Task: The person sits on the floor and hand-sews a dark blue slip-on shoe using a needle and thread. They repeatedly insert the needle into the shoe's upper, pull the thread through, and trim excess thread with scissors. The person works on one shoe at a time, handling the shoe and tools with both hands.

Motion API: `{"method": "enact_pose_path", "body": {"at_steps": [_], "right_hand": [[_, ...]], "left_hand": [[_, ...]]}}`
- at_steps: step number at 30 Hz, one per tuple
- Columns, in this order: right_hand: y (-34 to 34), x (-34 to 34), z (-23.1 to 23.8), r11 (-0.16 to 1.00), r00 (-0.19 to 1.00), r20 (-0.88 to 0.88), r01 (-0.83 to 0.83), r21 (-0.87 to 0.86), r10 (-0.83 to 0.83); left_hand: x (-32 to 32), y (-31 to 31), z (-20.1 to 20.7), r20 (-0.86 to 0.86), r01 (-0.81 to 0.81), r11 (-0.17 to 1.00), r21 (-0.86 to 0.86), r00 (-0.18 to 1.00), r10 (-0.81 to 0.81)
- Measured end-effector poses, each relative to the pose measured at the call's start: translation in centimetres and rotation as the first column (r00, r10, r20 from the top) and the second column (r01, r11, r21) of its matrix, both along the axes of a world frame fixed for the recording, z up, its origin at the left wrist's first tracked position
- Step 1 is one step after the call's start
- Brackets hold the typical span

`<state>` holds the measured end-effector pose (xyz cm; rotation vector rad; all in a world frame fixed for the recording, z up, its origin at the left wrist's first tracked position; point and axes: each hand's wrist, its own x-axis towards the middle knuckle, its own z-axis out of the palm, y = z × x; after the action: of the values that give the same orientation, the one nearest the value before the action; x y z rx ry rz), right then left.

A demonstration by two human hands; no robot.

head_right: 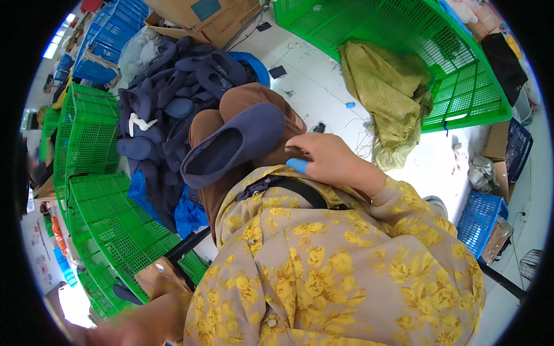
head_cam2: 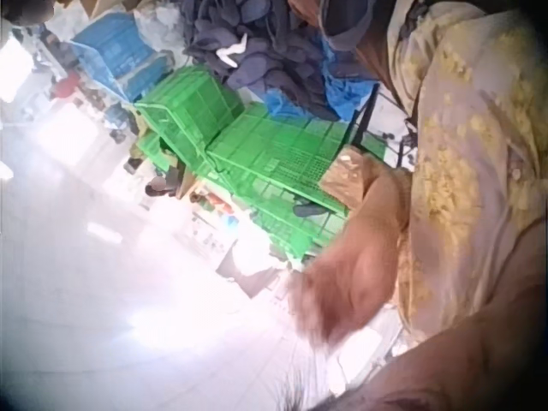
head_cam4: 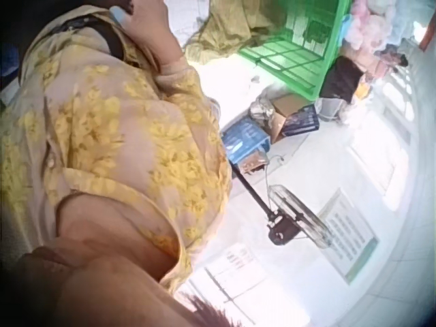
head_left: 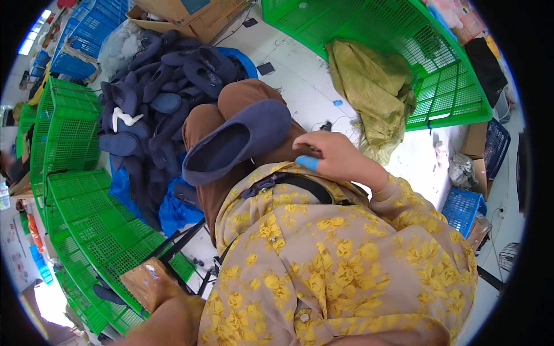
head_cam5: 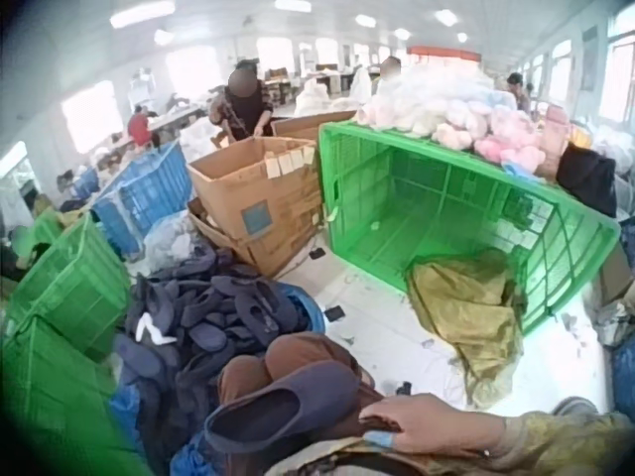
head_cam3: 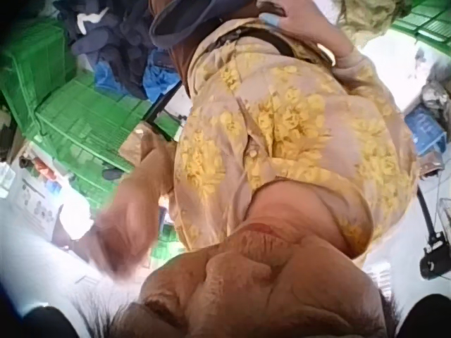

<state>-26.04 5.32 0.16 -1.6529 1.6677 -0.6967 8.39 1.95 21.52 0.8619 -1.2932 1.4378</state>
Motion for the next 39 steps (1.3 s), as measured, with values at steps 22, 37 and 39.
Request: {"method": "enact_pose_path", "body": {"at_steps": [22, 37, 39], "right_hand": [[-2.6, -1.7, 2.8, 0.975, 0.811, 0.542, 0.194, 0.109, -0.222], [-3.5, 1.0, 11.4, 0.947, 0.776, 0.623, -0.263, 0.183, 0.096], [-3.8, 2.8, 10.3, 0.898, 0.711, 0.665, -0.418, 0.138, 0.229]], "left_hand": [[-6.0, -2.4, -18.5, -0.895, 0.695, -0.709, 0.119, 0.384, 0.226], [-7.3, -2.1, -16.1, -0.789, 0.564, -0.629, 0.535, 0.6, -0.134], [-8.9, -2.4, -15.7, -0.952, 0.665, -0.732, 0.15, 0.297, 0.074]]}}
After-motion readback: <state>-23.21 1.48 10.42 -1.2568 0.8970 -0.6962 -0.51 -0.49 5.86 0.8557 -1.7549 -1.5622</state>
